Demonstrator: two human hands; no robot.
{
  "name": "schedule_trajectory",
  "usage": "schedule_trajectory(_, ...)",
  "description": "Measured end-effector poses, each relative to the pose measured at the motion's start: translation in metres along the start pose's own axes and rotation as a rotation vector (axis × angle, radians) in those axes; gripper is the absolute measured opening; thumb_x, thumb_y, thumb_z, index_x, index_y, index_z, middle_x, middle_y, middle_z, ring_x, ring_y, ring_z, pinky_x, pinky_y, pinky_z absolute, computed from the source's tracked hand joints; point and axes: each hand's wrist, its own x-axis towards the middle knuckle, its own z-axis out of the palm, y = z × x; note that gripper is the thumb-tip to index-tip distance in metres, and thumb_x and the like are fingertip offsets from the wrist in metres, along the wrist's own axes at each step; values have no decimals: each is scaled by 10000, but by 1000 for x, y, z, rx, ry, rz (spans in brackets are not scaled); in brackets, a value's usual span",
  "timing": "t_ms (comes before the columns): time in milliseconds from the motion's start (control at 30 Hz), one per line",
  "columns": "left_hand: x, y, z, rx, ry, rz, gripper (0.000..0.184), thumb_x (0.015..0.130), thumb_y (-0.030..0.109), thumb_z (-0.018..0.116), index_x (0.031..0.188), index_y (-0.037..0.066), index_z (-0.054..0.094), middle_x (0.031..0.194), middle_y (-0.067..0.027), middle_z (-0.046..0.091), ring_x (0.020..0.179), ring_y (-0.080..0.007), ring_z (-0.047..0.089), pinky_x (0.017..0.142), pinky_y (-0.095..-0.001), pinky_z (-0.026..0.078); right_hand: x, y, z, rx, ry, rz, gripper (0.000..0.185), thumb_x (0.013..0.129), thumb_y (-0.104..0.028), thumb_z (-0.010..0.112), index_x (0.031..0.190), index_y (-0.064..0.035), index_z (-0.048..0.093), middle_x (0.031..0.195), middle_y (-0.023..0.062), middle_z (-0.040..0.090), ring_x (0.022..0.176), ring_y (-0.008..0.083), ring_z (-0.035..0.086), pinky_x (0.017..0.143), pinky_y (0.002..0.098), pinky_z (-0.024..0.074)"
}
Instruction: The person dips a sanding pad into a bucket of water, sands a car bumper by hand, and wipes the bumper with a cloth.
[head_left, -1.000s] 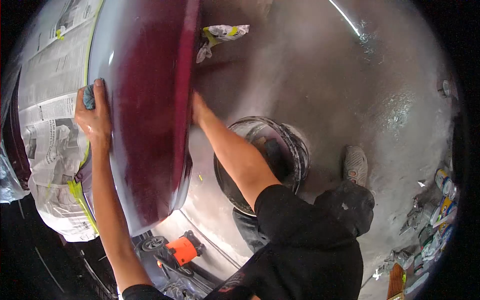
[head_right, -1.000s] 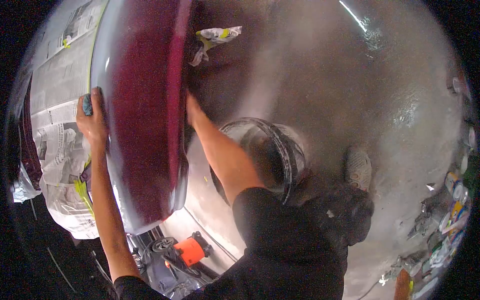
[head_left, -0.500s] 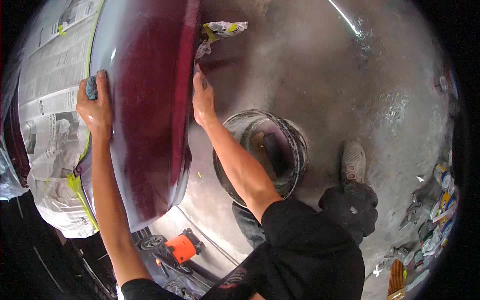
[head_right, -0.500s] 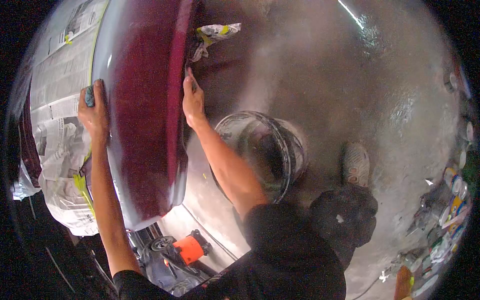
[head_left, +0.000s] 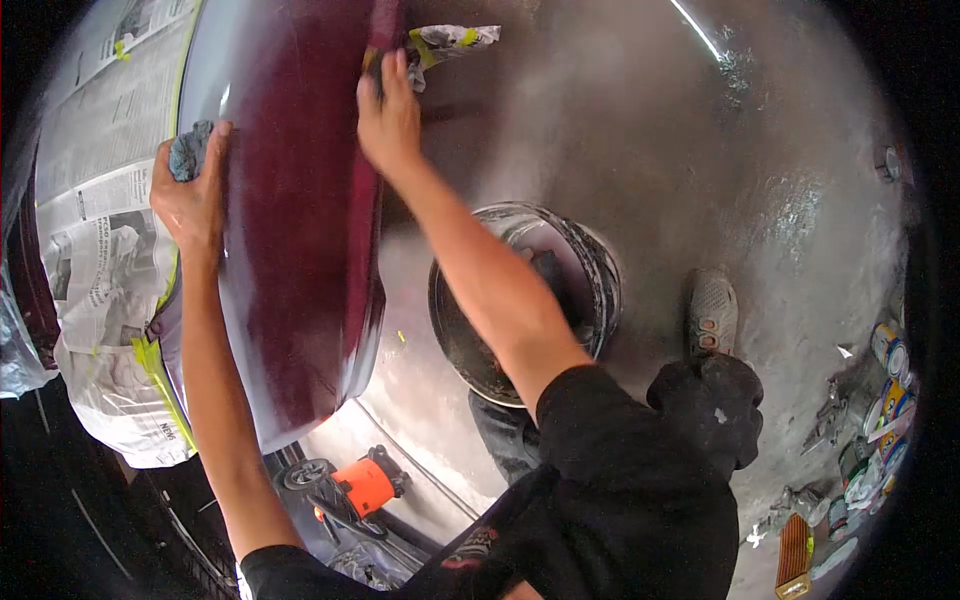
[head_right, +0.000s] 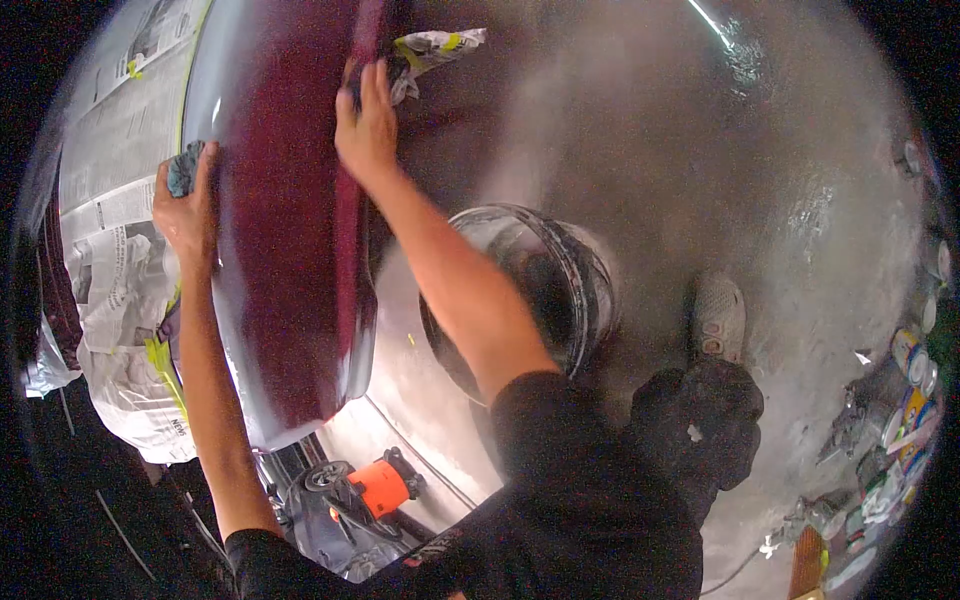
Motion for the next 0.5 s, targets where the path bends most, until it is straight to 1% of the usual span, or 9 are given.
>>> schedule_trajectory(67,0,2,-2,-17,-3,4,457,895,418,768,981,-28,718,852,-158,729,788,-186,659,756,-365,525,48,1,-3,-63,-46,-14,594,1037,-263,511,1474,112,366,1591,330,261,1446,469,337,1196,430,309)
schedule_trajectory(100,-1,2,-2,-48,0,-6,427,903,385,767,964,-34,712,835,-152,722,766,-184,643,742,-362,519,43,-6,-4,-82,-44,-13,589,1039,-263,496,1483,100,361,1584,326,280,1461,460,316,1195,496,294)
schedule_trajectory(167,3,3,2,-98,14,-8,395,918,348,756,948,-42,703,822,-156,714,740,-191,626,729,-364,511,-2,-15,-6,-433,-128,-189,606,1036,-269,488,1507,81,336,1596,317,262,1493,439,266,1191,579,258)
schedule_trajectory(200,4,-2,4,-103,18,-6,391,925,344,746,948,-44,702,825,-167,712,737,-201,625,729,-370,510,-37,-22,-10,-383,-214,-162,638,1033,-275,490,1537,62,293,1618,306,217,1519,434,206,1175,658,214)
schedule_trajectory(267,8,-6,3,-80,37,3,387,938,339,727,948,-46,699,825,-187,706,727,-224,622,728,-381,506,-106,-32,-25,-383,-368,-150,706,1041,-345,473,1564,60,228,1640,300,153,1530,461,140,1180,686,160)
schedule_trajectory(333,8,-8,5,-32,38,17,385,949,337,707,948,-48,697,820,-207,697,715,-249,618,725,-392,502,-123,-28,-26,-383,-386,-181,726,1053,-371,428,1590,38,159,1666,264,87,1542,416,142,1218,619,135)
schedule_trajectory(400,5,-8,5,-43,42,43,390,950,344,702,949,-47,697,809,-214,691,708,-267,616,723,-404,501,-59,-35,-22,-465,-352,-182,715,1053,-385,434,1573,51,209,1653,276,142,1533,420,175,1219,605,157)
schedule_trajectory(467,8,-6,5,-38,52,33,392,949,349,701,951,-43,698,803,-216,691,708,-276,623,724,-410,504,17,-26,-7,-432,-229,-150,694,1046,-385,444,1538,76,277,1641,264,205,1523,424,199,1224,587,168)
schedule_trajectory(500,8,-6,5,-22,36,11,392,947,351,703,953,-41,700,804,-215,694,713,-277,630,725,-411,506,18,-26,-1,-403,-212,-131,690,1044,-384,450,1530,78,290,1636,268,216,1519,429,204,1221,587,175)
